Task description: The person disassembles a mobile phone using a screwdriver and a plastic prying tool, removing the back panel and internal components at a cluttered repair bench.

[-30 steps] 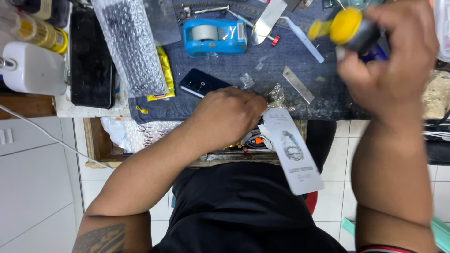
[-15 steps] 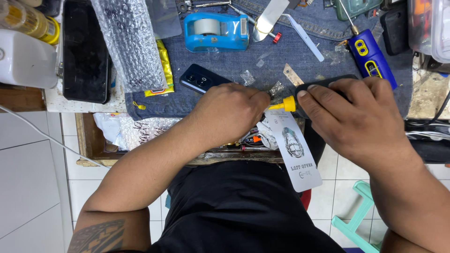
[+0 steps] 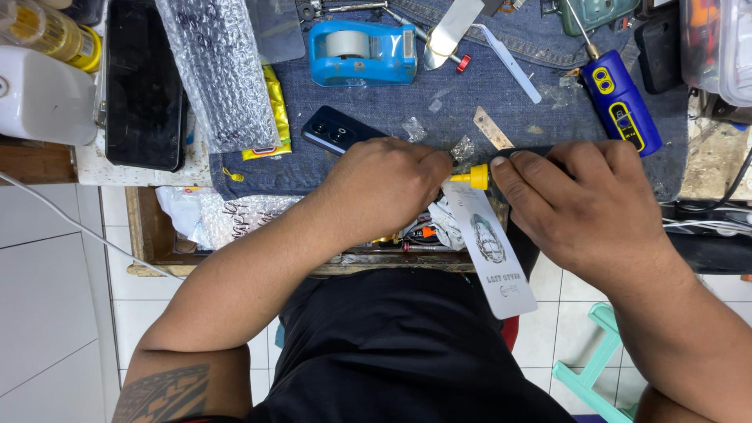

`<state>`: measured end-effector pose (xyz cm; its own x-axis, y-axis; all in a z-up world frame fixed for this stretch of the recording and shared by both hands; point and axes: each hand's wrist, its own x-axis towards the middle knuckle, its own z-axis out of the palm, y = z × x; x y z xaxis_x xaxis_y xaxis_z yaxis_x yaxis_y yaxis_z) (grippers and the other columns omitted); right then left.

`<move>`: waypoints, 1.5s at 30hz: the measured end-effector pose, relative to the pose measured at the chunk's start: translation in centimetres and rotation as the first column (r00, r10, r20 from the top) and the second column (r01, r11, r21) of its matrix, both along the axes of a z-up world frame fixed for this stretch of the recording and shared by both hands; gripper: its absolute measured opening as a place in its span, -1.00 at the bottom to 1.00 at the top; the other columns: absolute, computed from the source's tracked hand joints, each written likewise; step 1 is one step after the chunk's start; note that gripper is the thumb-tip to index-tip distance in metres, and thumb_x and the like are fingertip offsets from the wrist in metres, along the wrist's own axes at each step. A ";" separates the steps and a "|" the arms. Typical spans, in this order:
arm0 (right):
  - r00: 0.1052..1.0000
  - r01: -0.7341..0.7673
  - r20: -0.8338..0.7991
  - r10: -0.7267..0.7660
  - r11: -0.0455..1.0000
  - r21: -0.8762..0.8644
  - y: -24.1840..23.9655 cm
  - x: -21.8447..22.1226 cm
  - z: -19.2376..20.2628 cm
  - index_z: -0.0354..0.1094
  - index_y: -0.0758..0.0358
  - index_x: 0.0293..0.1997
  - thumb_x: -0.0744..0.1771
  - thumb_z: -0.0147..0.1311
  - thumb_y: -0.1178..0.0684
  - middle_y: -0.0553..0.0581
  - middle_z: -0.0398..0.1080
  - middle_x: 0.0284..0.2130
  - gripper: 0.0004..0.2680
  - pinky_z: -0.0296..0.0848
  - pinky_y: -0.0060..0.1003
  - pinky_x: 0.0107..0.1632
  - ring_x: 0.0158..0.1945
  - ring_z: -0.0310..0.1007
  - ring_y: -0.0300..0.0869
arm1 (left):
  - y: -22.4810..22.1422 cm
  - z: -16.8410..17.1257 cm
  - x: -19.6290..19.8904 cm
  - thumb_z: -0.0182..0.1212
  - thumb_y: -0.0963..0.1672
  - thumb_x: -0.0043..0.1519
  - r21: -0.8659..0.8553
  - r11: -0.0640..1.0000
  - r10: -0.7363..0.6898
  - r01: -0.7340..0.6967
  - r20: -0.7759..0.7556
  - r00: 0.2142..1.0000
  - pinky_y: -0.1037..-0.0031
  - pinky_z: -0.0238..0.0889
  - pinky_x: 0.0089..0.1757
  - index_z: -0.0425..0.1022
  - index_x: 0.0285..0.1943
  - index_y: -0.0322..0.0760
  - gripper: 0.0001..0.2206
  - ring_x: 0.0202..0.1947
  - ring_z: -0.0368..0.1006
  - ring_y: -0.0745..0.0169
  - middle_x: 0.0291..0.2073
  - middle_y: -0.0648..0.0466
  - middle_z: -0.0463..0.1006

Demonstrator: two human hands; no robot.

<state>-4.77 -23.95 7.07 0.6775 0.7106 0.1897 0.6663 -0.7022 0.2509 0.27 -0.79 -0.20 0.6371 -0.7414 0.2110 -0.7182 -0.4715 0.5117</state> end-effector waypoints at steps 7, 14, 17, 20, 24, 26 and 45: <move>0.994 0.061 -0.090 -0.057 0.997 0.041 -1.1 -0.1 -0.6 0.54 0.18 -0.01 0.16 0.27 0.03 -0.04 0.52 -0.15 -0.68 0.32 -0.19 -0.08 -0.14 0.42 -0.14 | 0.2 -0.4 0.0 0.24 -0.17 0.20 -0.038 0.999 -0.013 0.014 0.019 1.000 0.27 0.46 -0.37 0.53 -0.19 -0.37 -0.88 -0.40 0.59 -0.02 -0.35 -0.06 0.63; 0.914 0.401 -0.309 -0.262 0.701 0.590 -7.0 2.0 -5.2 0.38 0.33 0.16 0.32 0.39 0.16 0.20 0.45 -0.05 -0.67 0.49 -0.24 0.03 -0.05 0.49 -0.05 | 0.4 -0.2 0.0 0.21 -0.17 0.17 -0.049 0.999 -0.016 0.018 0.055 0.998 0.23 0.44 -0.35 0.49 -0.28 -0.33 -0.92 -0.38 0.58 -0.03 -0.40 -0.03 0.60; 0.864 0.500 -0.458 -0.209 0.253 0.828 -7.5 4.5 -9.6 0.37 0.38 0.25 0.36 0.39 0.17 0.18 0.44 -0.06 -0.66 0.43 -0.38 0.01 -0.12 0.39 -0.19 | 0.4 -0.3 0.0 0.21 -0.17 0.19 -0.043 0.999 -0.021 0.024 0.056 0.998 0.22 0.46 -0.32 0.49 -0.27 -0.32 -0.92 -0.38 0.57 -0.05 -0.41 -0.02 0.59; 0.893 0.444 -0.407 -0.193 0.221 0.868 -6.7 6.6 -11.9 0.33 0.39 0.26 0.36 0.34 0.18 0.17 0.47 -0.05 -0.65 0.47 -0.39 0.05 -0.11 0.43 -0.22 | 0.5 -0.4 0.1 0.22 -0.17 0.19 -0.011 0.999 -0.044 0.044 0.052 0.998 0.20 0.44 -0.34 0.48 -0.27 -0.32 -0.92 -0.36 0.58 -0.07 -0.42 -0.03 0.58; 0.911 0.366 -0.150 -0.384 0.584 0.725 -6.2 7.3 -10.2 0.31 0.39 0.22 0.36 0.46 0.08 0.15 0.44 -0.12 -0.61 0.50 -0.21 0.03 -0.08 0.48 -0.07 | 0.4 -0.1 0.2 0.22 -0.17 0.17 -0.041 0.998 -0.037 0.039 0.055 0.998 0.19 0.44 -0.34 0.48 -0.24 -0.31 -0.92 -0.37 0.57 -0.07 -0.40 -0.02 0.59; 0.900 0.364 0.007 -0.435 0.760 0.538 -6.4 5.4 -9.2 0.28 0.40 0.26 0.33 0.47 0.04 0.20 0.38 -0.02 -0.54 0.44 -0.11 0.08 0.01 0.41 0.03 | 0.4 -0.1 0.1 0.22 -0.17 0.18 -0.045 0.998 -0.038 0.040 0.039 0.999 0.19 0.44 -0.34 0.48 -0.23 -0.32 -0.91 -0.37 0.57 -0.08 -0.40 -0.04 0.58; 0.951 0.213 -0.289 -0.110 0.909 0.358 -4.8 -0.1 -8.2 0.40 0.00 0.23 0.24 0.24 0.20 0.07 0.31 0.26 -0.59 0.21 0.01 0.16 0.24 0.33 -0.01 | 0.3 0.2 0.3 0.22 -0.17 0.19 -0.027 0.999 -0.030 0.031 0.017 0.999 0.15 0.43 -0.32 0.48 -0.25 -0.29 -0.93 -0.35 0.56 -0.11 -0.39 -0.04 0.57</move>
<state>-4.84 -28.74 -1.17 0.8384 0.4954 0.2273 0.5398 -0.8122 -0.2210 0.57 -0.44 -0.05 0.6104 -0.7543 0.2417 -0.7407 -0.4354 0.5117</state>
